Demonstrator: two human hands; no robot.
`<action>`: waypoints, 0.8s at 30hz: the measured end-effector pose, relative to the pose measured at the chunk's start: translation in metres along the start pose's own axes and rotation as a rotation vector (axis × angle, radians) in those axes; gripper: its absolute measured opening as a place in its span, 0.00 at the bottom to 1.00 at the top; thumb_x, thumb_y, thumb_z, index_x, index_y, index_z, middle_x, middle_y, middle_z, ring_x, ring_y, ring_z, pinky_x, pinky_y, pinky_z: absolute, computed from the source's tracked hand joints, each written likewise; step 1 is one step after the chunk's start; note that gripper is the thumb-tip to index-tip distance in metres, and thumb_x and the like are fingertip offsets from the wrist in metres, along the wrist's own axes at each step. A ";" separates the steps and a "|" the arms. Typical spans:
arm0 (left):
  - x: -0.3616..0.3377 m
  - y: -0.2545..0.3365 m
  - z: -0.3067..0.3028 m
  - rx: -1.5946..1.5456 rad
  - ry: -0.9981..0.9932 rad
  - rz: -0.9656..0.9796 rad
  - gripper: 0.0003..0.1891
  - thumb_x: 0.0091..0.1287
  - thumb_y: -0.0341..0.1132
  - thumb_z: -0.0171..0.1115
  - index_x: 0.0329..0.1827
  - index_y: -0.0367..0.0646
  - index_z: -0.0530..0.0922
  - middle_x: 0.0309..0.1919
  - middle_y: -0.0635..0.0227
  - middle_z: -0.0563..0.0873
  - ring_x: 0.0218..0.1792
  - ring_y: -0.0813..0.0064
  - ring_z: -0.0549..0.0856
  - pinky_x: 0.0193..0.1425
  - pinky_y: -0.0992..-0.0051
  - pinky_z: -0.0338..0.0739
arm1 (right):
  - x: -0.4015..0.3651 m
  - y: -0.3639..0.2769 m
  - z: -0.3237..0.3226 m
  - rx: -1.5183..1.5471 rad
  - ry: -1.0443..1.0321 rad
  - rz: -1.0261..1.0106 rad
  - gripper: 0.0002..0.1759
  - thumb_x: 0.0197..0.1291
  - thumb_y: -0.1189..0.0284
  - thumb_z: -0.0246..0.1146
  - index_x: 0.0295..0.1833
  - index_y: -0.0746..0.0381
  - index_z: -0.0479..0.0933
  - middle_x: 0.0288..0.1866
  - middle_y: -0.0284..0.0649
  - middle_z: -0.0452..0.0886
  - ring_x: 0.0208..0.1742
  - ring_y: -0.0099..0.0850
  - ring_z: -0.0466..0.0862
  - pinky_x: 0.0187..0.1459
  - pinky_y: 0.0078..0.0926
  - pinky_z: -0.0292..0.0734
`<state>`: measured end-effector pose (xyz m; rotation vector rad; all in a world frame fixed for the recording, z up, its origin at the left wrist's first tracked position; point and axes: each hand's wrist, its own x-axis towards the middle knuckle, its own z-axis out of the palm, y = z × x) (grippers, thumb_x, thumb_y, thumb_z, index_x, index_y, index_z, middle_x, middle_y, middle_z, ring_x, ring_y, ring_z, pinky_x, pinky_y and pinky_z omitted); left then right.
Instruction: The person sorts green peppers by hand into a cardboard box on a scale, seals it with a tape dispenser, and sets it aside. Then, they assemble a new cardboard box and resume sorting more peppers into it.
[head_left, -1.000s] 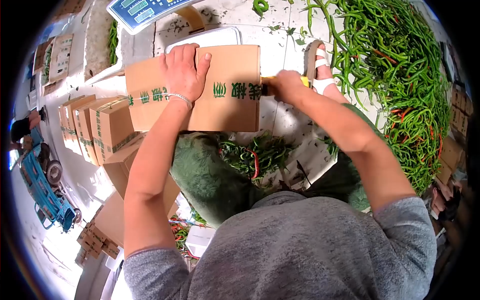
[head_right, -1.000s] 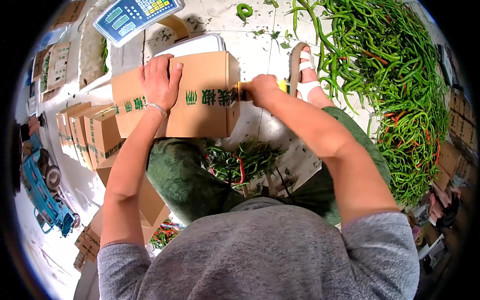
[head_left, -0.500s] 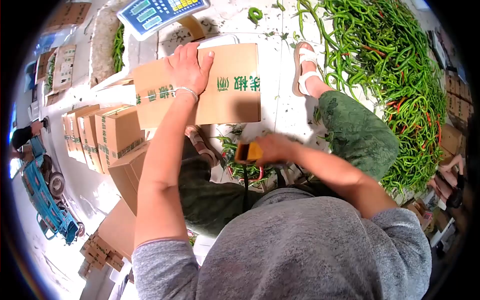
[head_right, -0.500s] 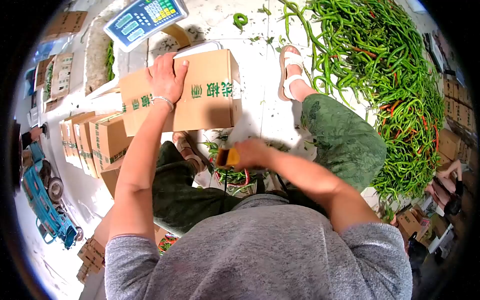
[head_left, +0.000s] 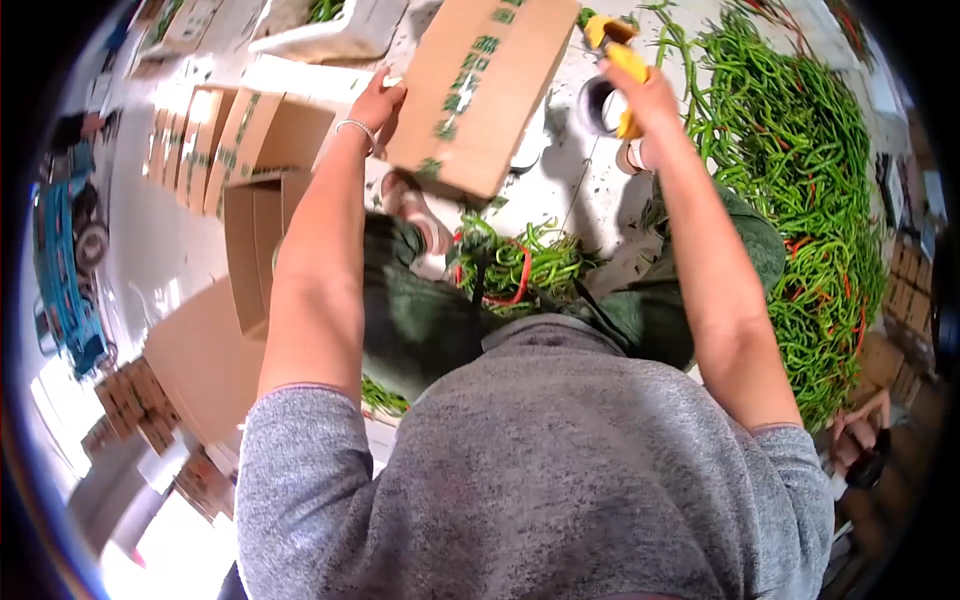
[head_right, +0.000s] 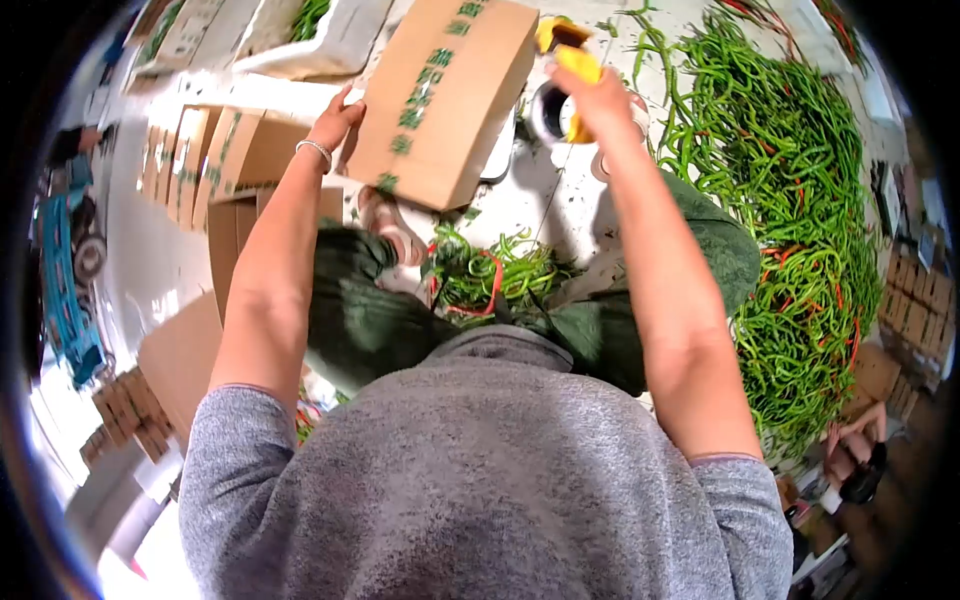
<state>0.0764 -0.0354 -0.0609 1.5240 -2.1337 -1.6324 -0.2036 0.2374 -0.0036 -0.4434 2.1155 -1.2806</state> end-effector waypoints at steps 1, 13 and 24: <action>0.004 -0.029 -0.008 0.047 0.192 0.055 0.34 0.66 0.46 0.59 0.71 0.40 0.60 0.56 0.58 0.77 0.55 0.67 0.75 0.62 0.71 0.67 | 0.009 -0.003 -0.008 -0.171 0.036 -0.126 0.34 0.47 0.49 0.72 0.47 0.67 0.74 0.37 0.37 0.79 0.36 0.24 0.77 0.40 0.24 0.73; -0.164 -0.042 0.068 -1.174 0.518 -0.235 0.44 0.65 0.66 0.45 0.75 0.46 0.47 0.74 0.59 0.52 0.71 0.57 0.55 0.64 0.59 0.57 | -0.116 0.048 -0.099 0.273 -0.204 0.020 0.19 0.57 0.54 0.66 0.39 0.61 0.77 0.28 0.30 0.78 0.24 0.16 0.73 0.25 0.14 0.66; -0.196 -0.009 0.139 -1.319 0.417 -0.164 0.49 0.62 0.73 0.35 0.76 0.46 0.39 0.77 0.65 0.41 0.76 0.61 0.44 0.75 0.60 0.41 | -0.140 0.116 -0.121 0.712 -0.235 0.221 0.21 0.57 0.52 0.66 0.46 0.56 0.79 0.33 0.28 0.82 0.28 0.18 0.77 0.27 0.16 0.68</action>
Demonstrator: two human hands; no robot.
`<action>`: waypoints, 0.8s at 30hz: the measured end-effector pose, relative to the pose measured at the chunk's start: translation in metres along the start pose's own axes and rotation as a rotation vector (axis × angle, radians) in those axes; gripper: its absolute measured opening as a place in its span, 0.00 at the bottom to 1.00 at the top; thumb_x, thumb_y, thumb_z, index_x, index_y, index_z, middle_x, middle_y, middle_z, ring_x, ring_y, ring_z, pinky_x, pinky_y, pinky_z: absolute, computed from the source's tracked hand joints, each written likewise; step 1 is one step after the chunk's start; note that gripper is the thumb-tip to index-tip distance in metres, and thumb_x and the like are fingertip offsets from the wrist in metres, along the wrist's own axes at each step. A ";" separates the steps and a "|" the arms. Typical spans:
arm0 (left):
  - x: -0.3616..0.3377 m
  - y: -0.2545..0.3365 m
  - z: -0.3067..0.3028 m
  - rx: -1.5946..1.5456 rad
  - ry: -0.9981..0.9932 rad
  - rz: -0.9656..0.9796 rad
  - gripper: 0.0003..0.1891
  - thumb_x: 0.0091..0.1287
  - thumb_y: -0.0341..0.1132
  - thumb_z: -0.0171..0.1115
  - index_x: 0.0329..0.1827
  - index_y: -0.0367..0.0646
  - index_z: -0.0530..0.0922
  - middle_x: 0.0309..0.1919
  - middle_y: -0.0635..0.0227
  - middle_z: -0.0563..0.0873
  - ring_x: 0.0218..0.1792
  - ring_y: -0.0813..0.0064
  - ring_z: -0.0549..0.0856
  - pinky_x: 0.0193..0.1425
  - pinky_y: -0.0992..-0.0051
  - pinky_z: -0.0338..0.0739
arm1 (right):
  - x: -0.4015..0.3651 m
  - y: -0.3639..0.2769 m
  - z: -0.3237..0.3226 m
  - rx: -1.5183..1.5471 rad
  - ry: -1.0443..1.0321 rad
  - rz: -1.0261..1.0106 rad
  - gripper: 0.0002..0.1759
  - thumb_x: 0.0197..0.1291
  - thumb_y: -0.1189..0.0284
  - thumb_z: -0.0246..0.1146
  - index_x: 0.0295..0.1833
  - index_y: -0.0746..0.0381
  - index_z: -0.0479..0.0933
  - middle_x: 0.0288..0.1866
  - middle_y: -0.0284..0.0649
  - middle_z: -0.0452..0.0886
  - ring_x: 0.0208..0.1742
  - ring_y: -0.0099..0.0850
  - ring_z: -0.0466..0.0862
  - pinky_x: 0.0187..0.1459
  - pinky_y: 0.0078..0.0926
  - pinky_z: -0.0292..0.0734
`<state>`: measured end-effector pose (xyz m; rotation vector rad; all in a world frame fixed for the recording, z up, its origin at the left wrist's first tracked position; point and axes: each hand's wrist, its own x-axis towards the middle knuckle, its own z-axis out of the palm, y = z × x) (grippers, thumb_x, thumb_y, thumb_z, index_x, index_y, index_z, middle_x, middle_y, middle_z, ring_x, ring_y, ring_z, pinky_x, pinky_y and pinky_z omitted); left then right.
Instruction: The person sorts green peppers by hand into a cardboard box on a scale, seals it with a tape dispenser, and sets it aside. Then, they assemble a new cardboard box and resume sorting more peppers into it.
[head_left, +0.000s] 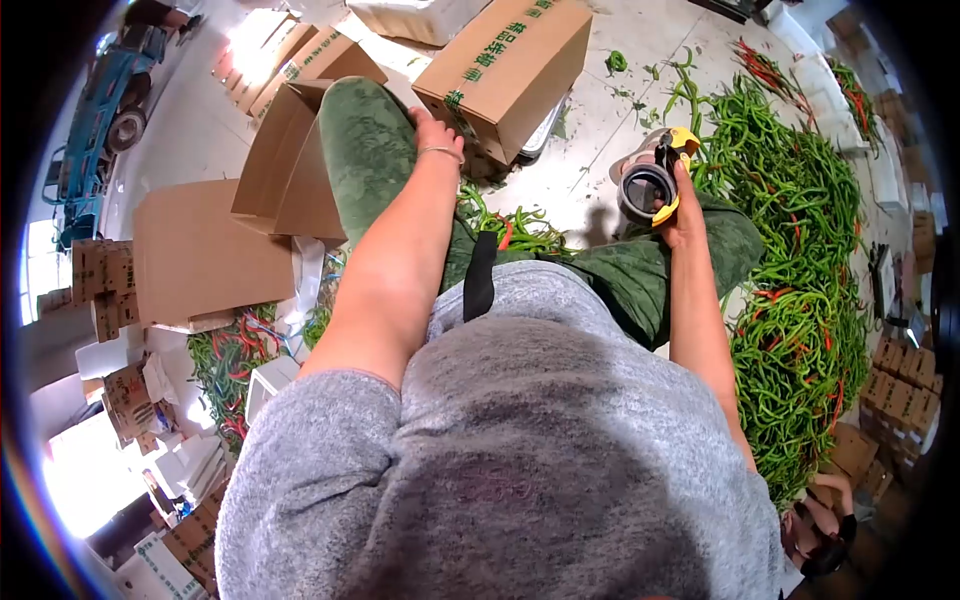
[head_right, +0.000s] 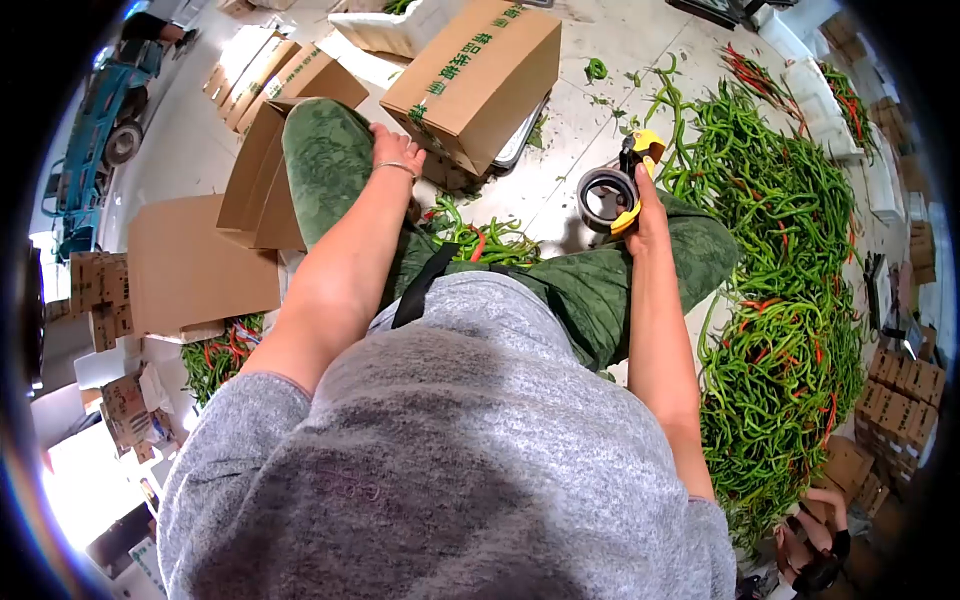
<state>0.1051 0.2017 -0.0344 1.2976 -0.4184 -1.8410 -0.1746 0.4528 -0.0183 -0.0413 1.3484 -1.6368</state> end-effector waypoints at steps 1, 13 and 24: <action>-0.002 -0.006 0.010 -0.002 0.002 -0.012 0.50 0.62 0.73 0.37 0.76 0.46 0.39 0.77 0.65 0.41 0.76 0.61 0.44 0.75 0.60 0.41 | -0.004 -0.002 0.002 0.057 0.017 -0.017 0.20 0.57 0.52 0.65 0.46 0.56 0.78 0.30 0.29 0.82 0.24 0.18 0.76 0.22 0.14 0.69; 0.091 -0.032 0.052 0.008 0.091 0.198 0.40 0.63 0.65 0.52 0.69 0.43 0.60 0.62 0.63 0.73 0.58 0.66 0.75 0.60 0.62 0.71 | -0.001 -0.009 0.017 0.225 -0.063 -0.018 0.16 0.63 0.54 0.61 0.43 0.56 0.77 0.28 0.33 0.83 0.23 0.20 0.79 0.21 0.15 0.67; 0.093 -0.066 0.017 -0.273 0.028 -0.063 0.43 0.54 0.60 0.67 0.67 0.46 0.62 0.63 0.63 0.72 0.61 0.64 0.72 0.65 0.62 0.66 | 0.035 0.009 0.031 -0.100 0.198 0.145 0.18 0.61 0.50 0.60 0.41 0.54 0.75 0.23 0.28 0.74 0.20 0.20 0.70 0.21 0.17 0.65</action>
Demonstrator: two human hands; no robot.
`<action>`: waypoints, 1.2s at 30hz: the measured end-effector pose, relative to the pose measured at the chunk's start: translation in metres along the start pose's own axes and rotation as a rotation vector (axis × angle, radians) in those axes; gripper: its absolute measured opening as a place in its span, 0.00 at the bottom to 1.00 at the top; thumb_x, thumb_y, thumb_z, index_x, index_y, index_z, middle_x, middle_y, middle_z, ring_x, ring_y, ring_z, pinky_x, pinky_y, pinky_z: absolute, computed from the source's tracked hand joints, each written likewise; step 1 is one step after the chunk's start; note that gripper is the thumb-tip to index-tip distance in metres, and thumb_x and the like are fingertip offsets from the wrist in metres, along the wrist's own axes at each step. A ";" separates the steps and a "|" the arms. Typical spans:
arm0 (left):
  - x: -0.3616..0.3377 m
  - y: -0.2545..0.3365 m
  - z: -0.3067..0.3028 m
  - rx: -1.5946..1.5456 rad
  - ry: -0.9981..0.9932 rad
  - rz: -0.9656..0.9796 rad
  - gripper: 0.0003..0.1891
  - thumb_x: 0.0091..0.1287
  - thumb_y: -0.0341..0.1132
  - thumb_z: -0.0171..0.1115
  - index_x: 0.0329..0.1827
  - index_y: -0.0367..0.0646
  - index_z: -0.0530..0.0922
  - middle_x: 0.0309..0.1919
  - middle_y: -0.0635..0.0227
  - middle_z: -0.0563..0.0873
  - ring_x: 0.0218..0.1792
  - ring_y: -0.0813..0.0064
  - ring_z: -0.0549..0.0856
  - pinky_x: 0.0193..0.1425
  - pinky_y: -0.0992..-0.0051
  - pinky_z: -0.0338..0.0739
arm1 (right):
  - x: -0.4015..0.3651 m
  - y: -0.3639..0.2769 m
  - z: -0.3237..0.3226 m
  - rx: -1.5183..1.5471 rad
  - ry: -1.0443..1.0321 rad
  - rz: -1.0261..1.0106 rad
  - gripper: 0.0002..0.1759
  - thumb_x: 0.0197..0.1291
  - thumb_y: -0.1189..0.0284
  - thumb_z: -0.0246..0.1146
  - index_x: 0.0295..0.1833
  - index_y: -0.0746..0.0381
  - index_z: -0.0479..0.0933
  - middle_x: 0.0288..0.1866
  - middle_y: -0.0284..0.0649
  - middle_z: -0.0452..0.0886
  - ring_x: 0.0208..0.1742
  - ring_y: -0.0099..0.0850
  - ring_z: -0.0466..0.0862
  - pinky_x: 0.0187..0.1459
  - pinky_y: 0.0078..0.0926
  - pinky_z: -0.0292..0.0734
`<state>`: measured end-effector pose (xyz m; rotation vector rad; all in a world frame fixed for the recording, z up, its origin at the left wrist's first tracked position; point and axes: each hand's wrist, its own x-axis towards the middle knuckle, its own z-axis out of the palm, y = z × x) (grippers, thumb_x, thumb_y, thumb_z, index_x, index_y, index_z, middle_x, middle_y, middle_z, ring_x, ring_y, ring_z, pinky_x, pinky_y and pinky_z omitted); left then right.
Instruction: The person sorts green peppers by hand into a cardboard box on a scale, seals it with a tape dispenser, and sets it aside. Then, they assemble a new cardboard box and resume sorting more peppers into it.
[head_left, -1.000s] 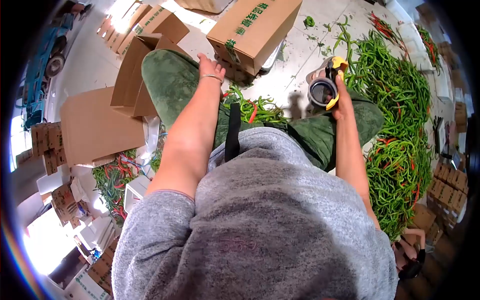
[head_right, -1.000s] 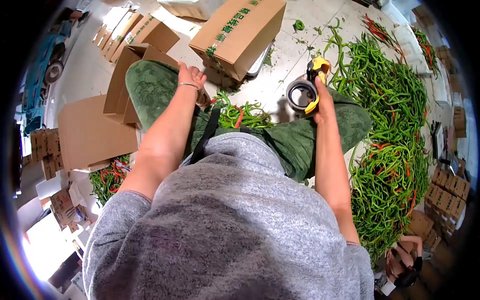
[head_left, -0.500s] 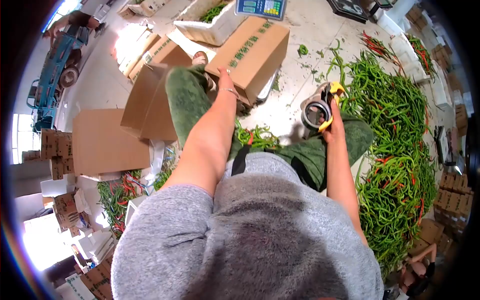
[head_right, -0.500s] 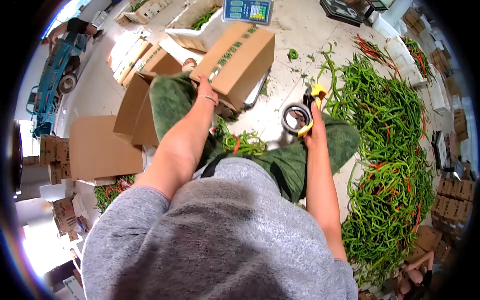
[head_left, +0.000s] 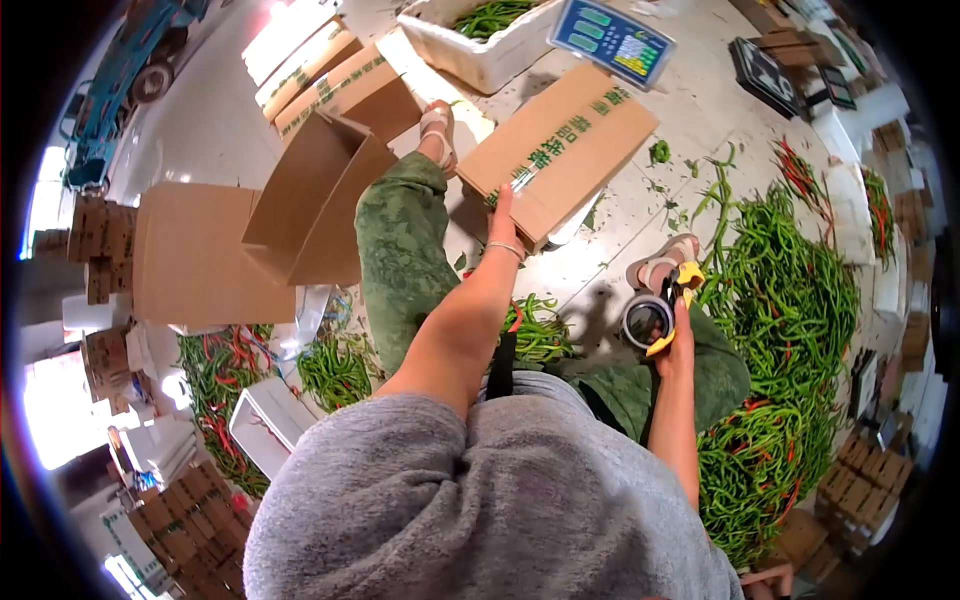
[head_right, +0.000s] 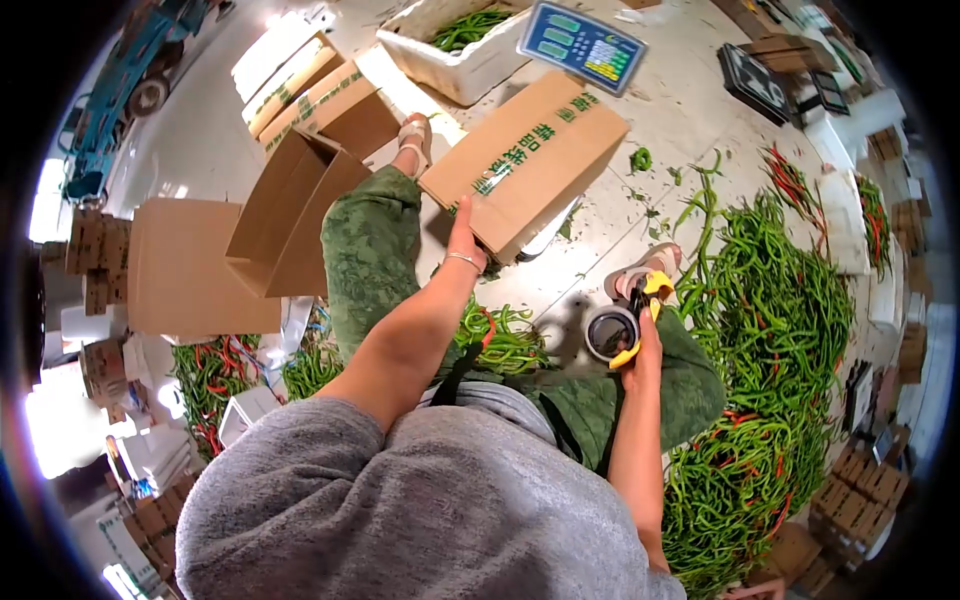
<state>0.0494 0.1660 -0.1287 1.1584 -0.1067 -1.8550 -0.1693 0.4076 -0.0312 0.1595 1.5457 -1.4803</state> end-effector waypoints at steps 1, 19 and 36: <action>0.005 -0.001 -0.005 -0.052 -0.041 0.005 0.47 0.53 0.58 0.69 0.70 0.45 0.56 0.63 0.61 0.71 0.61 0.63 0.73 0.62 0.60 0.69 | -0.001 0.000 0.003 -0.050 0.040 0.000 0.19 0.60 0.49 0.61 0.42 0.54 0.76 0.24 0.28 0.75 0.20 0.19 0.70 0.21 0.16 0.65; 0.063 -0.034 -0.048 -0.130 0.077 -0.067 0.53 0.55 0.78 0.43 0.75 0.47 0.49 0.73 0.67 0.57 0.72 0.66 0.57 0.74 0.63 0.48 | -0.003 0.015 -0.005 -0.278 0.107 0.073 0.24 0.59 0.51 0.63 0.51 0.57 0.75 0.36 0.28 0.79 0.29 0.21 0.75 0.28 0.20 0.69; -0.050 0.203 -0.014 0.772 0.173 1.310 0.26 0.54 0.35 0.66 0.56 0.36 0.71 0.49 0.52 0.78 0.51 0.51 0.76 0.60 0.63 0.68 | -0.001 0.022 0.004 -0.171 -0.041 0.062 0.24 0.59 0.47 0.61 0.52 0.52 0.74 0.37 0.25 0.76 0.31 0.18 0.70 0.30 0.17 0.68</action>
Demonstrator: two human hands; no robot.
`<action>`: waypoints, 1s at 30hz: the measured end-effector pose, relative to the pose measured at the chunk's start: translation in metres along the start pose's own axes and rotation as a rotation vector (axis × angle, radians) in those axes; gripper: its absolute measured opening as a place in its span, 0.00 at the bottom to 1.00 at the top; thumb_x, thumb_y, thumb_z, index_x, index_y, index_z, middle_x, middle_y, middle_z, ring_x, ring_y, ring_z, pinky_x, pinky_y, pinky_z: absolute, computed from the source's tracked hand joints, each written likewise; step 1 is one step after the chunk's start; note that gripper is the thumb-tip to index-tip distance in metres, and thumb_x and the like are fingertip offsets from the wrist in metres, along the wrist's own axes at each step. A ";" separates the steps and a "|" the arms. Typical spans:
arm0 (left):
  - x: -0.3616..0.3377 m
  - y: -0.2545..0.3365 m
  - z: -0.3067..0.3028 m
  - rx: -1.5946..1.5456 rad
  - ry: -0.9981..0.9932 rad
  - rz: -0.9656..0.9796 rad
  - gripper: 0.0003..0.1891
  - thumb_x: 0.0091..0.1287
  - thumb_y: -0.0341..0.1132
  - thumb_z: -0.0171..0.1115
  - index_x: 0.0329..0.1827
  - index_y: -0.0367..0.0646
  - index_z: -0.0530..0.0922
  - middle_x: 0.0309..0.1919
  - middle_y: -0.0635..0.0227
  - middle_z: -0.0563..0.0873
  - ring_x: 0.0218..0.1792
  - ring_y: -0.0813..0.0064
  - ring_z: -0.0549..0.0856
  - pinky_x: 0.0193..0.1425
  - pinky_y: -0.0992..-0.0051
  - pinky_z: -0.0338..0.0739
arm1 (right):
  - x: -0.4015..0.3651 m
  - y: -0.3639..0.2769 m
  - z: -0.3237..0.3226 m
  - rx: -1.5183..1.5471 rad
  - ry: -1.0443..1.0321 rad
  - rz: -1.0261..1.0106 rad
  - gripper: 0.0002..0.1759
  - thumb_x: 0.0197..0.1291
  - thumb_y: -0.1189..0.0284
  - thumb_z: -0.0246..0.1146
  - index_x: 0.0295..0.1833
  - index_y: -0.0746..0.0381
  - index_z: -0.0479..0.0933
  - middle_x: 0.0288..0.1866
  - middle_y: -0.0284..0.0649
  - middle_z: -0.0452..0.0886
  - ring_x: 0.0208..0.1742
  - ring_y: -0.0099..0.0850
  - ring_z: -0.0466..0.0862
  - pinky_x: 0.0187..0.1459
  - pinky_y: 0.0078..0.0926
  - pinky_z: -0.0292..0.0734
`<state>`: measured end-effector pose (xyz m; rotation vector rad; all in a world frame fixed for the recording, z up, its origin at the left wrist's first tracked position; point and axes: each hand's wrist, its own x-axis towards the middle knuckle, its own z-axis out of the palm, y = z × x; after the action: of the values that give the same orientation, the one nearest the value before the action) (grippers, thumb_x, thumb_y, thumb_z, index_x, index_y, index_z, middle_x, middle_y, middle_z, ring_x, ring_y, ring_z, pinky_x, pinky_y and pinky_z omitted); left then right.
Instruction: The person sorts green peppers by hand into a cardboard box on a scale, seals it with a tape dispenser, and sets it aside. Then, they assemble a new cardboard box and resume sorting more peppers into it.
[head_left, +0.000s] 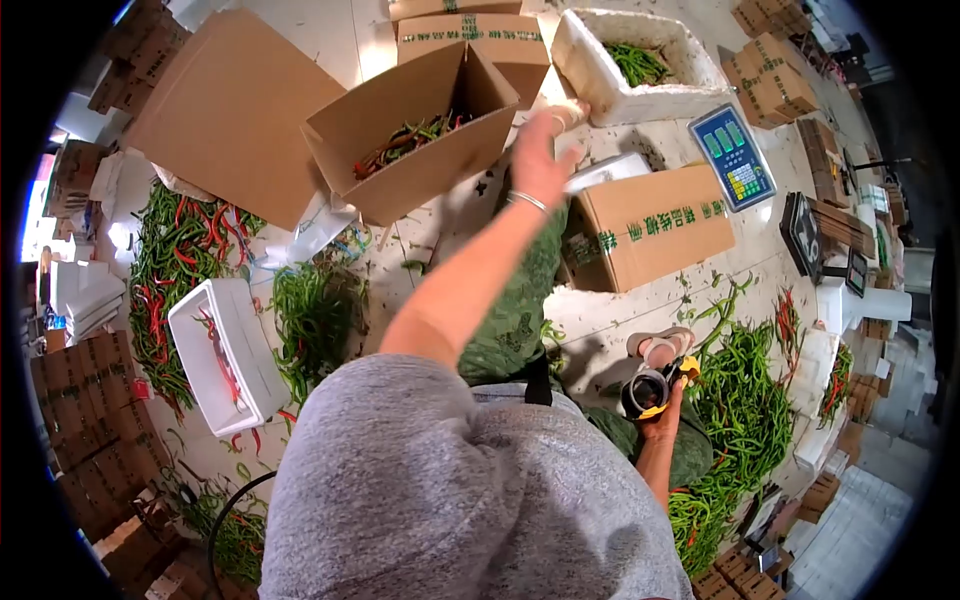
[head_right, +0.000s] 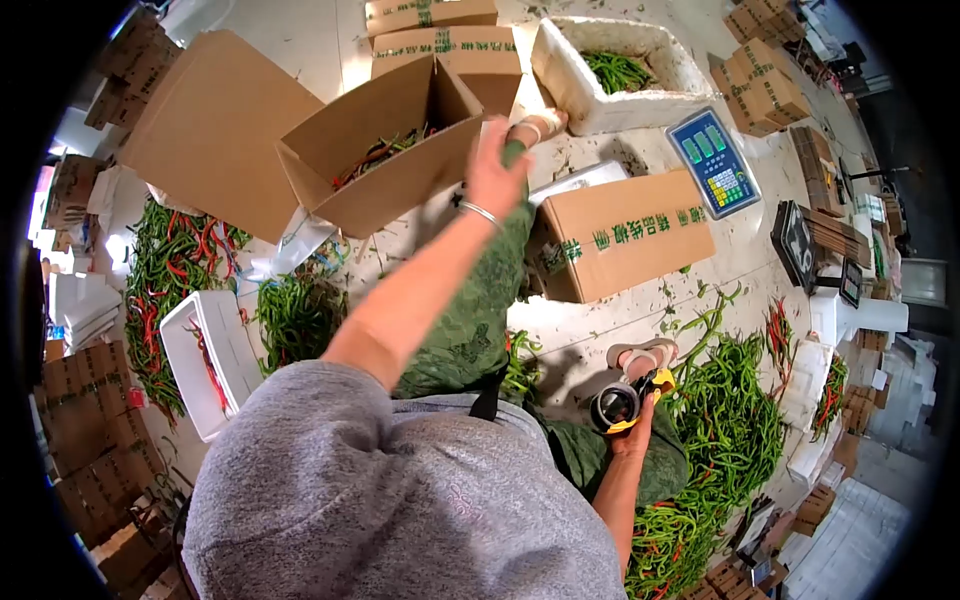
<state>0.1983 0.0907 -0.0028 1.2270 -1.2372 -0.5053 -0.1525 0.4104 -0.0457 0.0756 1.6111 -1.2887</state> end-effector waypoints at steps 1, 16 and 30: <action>0.024 -0.017 -0.023 0.295 0.021 0.062 0.31 0.53 0.34 0.69 0.62 0.40 0.69 0.58 0.55 0.74 0.61 0.56 0.71 0.66 0.64 0.65 | 0.000 0.002 0.004 0.036 -0.011 -0.002 0.24 0.59 0.48 0.61 0.53 0.52 0.73 0.39 0.25 0.77 0.33 0.20 0.72 0.33 0.19 0.70; -0.016 -0.070 -0.247 1.249 -0.826 -0.566 0.18 0.59 0.43 0.62 0.48 0.41 0.81 0.49 0.53 0.83 0.52 0.55 0.82 0.56 0.62 0.76 | -0.023 -0.006 0.026 0.014 -0.049 -0.137 0.25 0.59 0.46 0.61 0.51 0.53 0.75 0.36 0.26 0.79 0.31 0.19 0.74 0.30 0.17 0.71; -0.122 0.051 -0.149 0.544 -0.967 0.056 0.17 0.57 0.46 0.66 0.45 0.49 0.77 0.42 0.60 0.79 0.49 0.54 0.77 0.52 0.60 0.73 | -0.004 -0.003 0.003 -0.002 -0.184 -0.157 0.26 0.60 0.45 0.59 0.48 0.57 0.77 0.32 0.30 0.80 0.28 0.21 0.77 0.26 0.17 0.73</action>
<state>0.2768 0.2735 0.0126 1.4306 -2.3335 -0.7949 -0.1506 0.4088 -0.0407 -0.1694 1.4830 -1.3719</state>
